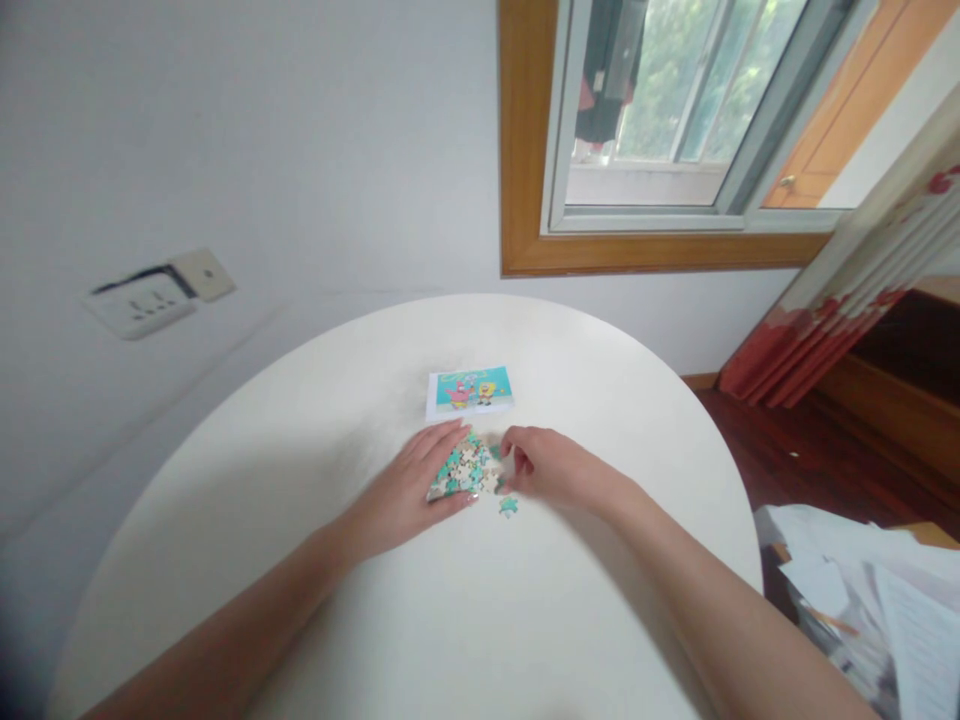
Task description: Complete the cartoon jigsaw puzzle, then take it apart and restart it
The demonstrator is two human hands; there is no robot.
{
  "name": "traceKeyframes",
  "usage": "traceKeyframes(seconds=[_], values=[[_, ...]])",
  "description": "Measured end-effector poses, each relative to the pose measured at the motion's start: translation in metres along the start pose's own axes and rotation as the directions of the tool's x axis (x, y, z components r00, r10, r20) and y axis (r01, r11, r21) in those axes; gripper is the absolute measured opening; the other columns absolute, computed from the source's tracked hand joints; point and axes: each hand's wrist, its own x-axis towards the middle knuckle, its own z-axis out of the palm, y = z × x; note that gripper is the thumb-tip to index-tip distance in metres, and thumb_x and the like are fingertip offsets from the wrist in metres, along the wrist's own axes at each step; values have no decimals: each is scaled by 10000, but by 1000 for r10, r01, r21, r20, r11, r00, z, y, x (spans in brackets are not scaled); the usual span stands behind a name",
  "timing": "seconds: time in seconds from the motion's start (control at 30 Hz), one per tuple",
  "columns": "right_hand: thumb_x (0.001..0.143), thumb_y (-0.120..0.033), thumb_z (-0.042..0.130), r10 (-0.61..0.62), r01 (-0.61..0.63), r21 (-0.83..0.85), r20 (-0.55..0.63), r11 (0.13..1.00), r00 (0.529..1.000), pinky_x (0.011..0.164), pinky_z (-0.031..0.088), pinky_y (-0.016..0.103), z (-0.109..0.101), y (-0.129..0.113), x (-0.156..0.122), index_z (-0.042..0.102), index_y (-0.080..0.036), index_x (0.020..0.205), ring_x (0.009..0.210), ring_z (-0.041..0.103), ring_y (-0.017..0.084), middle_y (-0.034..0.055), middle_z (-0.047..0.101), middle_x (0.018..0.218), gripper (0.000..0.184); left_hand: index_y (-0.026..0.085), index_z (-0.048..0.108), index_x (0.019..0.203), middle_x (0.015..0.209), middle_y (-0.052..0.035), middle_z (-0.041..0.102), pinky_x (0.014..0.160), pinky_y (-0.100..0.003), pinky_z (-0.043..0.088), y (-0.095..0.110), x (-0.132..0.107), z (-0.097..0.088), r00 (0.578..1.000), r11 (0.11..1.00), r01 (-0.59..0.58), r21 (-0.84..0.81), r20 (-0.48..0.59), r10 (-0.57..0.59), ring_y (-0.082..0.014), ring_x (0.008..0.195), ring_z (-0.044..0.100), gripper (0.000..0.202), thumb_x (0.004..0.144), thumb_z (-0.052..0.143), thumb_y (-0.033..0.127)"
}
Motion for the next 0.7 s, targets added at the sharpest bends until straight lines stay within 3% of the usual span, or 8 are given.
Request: traceKeyframes(seconds=[0.17, 0.4, 0.53, 0.7], values=[[708, -277, 671, 65, -56, -52, 181, 997, 981, 540, 365, 235, -7, 0, -13, 687, -199, 786, 583, 553, 133, 12, 679, 714, 111, 205, 312, 1431, 1502, -138, 304, 1140, -490, 253, 1, 0, 2, 999, 999, 0, 35, 37, -1, -301, 1390, 251, 812, 783, 586, 610], [771, -180, 532, -106, 106, 7, 54, 994, 993, 587, 372, 224, 6, -2, 2, 718, -188, 777, 601, 548, 121, 14, 684, 696, 186, 210, 325, 1423, 1511, -147, 277, 1126, -480, 275, 3, -1, 1, 999, 999, 33, 12, 25, -33, -303, 1380, 274, 843, 736, 670, 556], [772, -216, 544, -23, 24, -46, 24, 999, 999, 570, 362, 229, 1, 2, 1, 720, -182, 781, 592, 546, 131, 27, 681, 678, 179, 202, 373, 1407, 1519, -159, 257, 1130, -498, 248, 10, 7, 3, 1000, 998, 7, 61, 18, -8, -324, 1392, 239, 849, 716, 663, 602], [771, -291, 579, -25, 26, -16, 36, 1000, 999, 545, 337, 216, -3, 10, -2, 697, -193, 781, 587, 523, 119, 8, 665, 681, 154, 306, 487, 1333, 1507, -93, 321, 1112, -576, 192, 22, 21, 10, 999, 986, -3, 170, 53, -6, -355, 1367, 283, 706, 737, 588, 671]])
